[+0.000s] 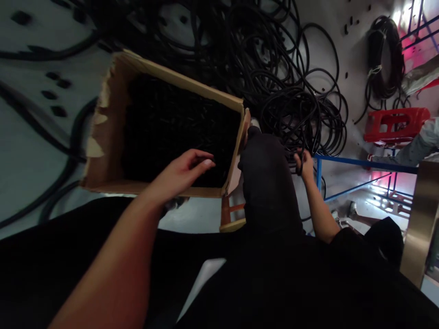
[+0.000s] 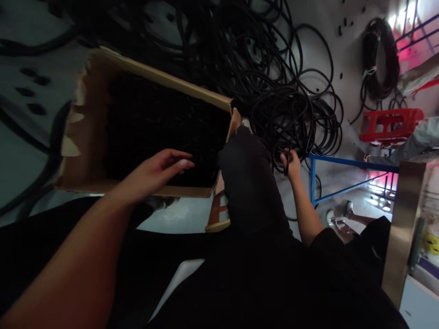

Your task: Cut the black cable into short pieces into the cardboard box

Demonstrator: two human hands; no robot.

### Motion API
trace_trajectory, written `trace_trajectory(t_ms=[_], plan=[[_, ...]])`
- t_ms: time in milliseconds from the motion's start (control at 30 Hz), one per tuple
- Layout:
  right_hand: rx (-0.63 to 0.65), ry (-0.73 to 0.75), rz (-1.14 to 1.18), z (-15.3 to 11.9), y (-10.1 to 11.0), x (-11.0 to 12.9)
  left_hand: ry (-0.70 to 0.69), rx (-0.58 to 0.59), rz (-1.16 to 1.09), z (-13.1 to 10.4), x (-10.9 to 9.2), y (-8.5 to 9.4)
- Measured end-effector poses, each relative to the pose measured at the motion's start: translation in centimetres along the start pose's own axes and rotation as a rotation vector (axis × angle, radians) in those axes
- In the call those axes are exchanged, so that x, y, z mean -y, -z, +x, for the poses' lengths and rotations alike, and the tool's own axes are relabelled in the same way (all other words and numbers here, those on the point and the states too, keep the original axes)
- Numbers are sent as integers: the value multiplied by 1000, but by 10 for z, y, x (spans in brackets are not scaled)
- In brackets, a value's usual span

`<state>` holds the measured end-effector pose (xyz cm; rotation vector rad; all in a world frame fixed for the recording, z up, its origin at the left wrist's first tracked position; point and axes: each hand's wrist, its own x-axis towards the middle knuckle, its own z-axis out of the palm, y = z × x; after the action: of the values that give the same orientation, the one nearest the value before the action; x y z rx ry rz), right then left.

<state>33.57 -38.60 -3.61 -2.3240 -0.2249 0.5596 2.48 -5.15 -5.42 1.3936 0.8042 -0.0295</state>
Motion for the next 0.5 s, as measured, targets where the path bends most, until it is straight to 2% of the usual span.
trace_trajectory(t_ms=[67,133,200,267,333,400,433,500], plan=[[20,203,3,47,-2,70,-47,20,0,4,0,-6],[211,311,-22,75,-21,149,-91,14,-57,11,-1,-13],[414,444,-44,79,-61,219,-115,-11,-191,18,-4,-21],[593,543,-93,61,-117,262,-132,-55,-405,23,-11,-28],[730,547,-66,31,-176,277,-158,-121,-632,24,-24,-32],[809,619,-114,3,-221,272,-189,-212,-788,20,-38,-31],[841,656,-119,-6,-234,266,-201,-266,-828,18,-43,-29],[1040,719,-69,-7,-237,258,-211,-360,-854,13,-49,-23]])
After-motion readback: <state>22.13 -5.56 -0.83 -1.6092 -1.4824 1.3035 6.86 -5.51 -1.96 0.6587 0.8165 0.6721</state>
